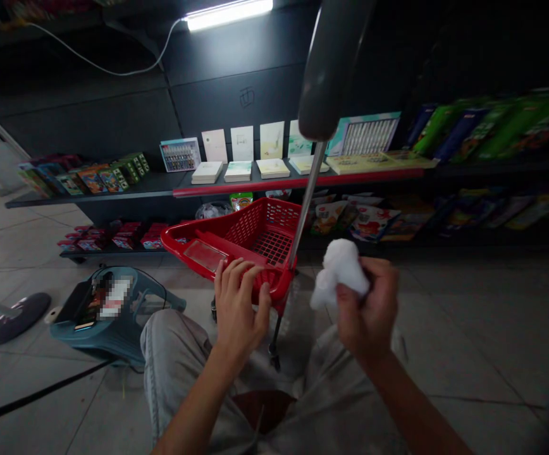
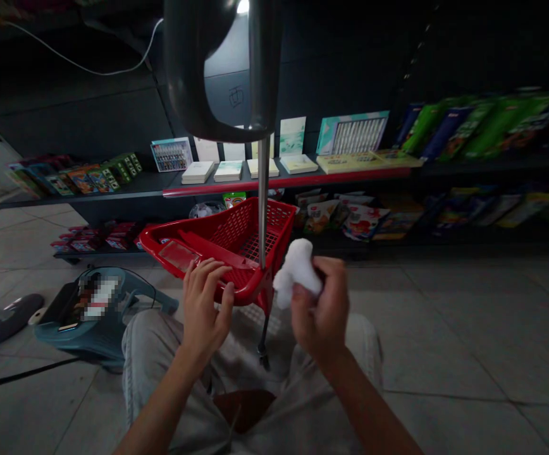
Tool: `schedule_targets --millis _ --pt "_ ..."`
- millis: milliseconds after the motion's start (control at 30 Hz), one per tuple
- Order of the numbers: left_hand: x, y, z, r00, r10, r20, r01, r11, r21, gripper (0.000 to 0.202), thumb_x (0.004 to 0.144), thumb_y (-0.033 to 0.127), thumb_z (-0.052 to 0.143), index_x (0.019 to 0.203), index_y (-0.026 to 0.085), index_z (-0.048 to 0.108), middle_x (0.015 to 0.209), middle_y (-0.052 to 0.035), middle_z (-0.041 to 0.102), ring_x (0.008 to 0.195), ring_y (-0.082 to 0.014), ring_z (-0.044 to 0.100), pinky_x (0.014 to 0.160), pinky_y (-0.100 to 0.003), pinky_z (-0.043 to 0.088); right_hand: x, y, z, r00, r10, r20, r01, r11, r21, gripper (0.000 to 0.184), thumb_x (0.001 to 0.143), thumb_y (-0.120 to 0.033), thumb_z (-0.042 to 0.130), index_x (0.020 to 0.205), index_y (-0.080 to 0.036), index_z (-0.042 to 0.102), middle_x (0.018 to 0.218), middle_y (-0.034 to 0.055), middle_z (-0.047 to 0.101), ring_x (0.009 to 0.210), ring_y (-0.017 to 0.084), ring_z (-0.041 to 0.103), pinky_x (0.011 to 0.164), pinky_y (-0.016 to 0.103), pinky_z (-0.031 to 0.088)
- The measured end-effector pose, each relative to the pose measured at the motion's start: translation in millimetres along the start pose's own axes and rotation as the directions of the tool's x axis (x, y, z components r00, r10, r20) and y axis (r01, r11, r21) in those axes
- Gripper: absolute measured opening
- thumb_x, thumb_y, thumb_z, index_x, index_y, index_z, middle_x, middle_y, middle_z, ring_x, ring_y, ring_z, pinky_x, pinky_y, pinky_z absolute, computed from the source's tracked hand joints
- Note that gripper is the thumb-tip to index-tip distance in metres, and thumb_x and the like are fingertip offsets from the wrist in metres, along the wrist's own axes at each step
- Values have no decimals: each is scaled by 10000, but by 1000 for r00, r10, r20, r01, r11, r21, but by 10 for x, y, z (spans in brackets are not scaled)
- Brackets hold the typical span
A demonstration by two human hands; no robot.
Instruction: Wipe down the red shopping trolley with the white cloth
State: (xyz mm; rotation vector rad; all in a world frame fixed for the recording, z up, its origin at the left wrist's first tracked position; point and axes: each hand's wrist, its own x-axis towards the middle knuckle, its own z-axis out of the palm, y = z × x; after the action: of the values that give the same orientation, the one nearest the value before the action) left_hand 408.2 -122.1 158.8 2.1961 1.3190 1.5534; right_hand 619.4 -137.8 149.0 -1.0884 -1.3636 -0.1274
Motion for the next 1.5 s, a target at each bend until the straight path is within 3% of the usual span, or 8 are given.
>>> schedule_targets --millis 167,333,567,767,867,1133,1400,1500 --pt "-11 -324 175 992 128 -3 -127 984 127 112 913 262 578 848 255 668 862 -27 710 943 -244 618 1085 -501 364 -238 -68 441 927 -287 241 263 956 128 418 970 -152 485 1377 -224 555 1184 116 664 1106 255 639 933 434 551" --pt "55 -396 133 984 170 -61 -162 980 113 142 914 268 559 812 253 658 830 -18 718 898 -230 619 1024 -475 364 -228 66 490 889 -297 349 241 951 196 437 974 -110 456 1377 -212 588 1232 121 688 1196 254 633 1040 467 535" --pt "105 -543 56 981 150 -126 -138 985 101 276 931 355 515 707 255 642 732 -18 703 836 -225 631 1017 -477 389 -217 469 509 870 -363 334 308 929 207 427 989 -108 457 1360 -237 622 1233 115 714 1196 236 663 1015 448 568" --pt "158 -764 -45 972 144 -188 -126 987 102 408 957 426 457 627 251 621 679 -25 682 798 -222 628 1019 -487 396 -291 744 813 965 -103 240 75 990 123 353 1005 -145 418 1243 -189 675 1207 136 718 1159 228 676 1012 407 558" --pt "167 -897 -134 973 101 -209 -80 991 108 466 950 480 425 585 254 607 647 -35 663 770 -225 627 1009 -488 413 -221 828 1013 976 30 215 -53 993 103 336 995 -149 438 1219 -170 688 1192 130 730 1145 231 666 1033 399 534" --pt "262 -1248 -489 944 166 -286 -177 984 -13 366 868 348 465 550 232 603 613 -36 614 716 -220 594 942 -469 434 -232 264 1212 901 -105 420 -37 948 316 418 979 -113 439 1287 -253 684 1274 68 711 1249 217 620 1133 423 477" --pt "407 -1697 -847 958 169 -231 -200 973 -119 314 782 307 437 521 239 598 579 -43 587 683 -225 587 970 -488 434 -179 1173 1112 868 24 496 -25 1000 -4 434 921 -92 455 1251 -211 711 1284 92 716 1225 241 636 1132 448 482" --pt "433 -1812 -920 972 143 -186 -171 975 -141 304 752 312 427 508 244 594 557 -51 568 659 -231 586 958 -499 452 -94 1249 1121 854 53 517 -3 995 -99 417 932 -110 458 1249 -212 708 1290 89 716 1205 239 644 1116 431 487"
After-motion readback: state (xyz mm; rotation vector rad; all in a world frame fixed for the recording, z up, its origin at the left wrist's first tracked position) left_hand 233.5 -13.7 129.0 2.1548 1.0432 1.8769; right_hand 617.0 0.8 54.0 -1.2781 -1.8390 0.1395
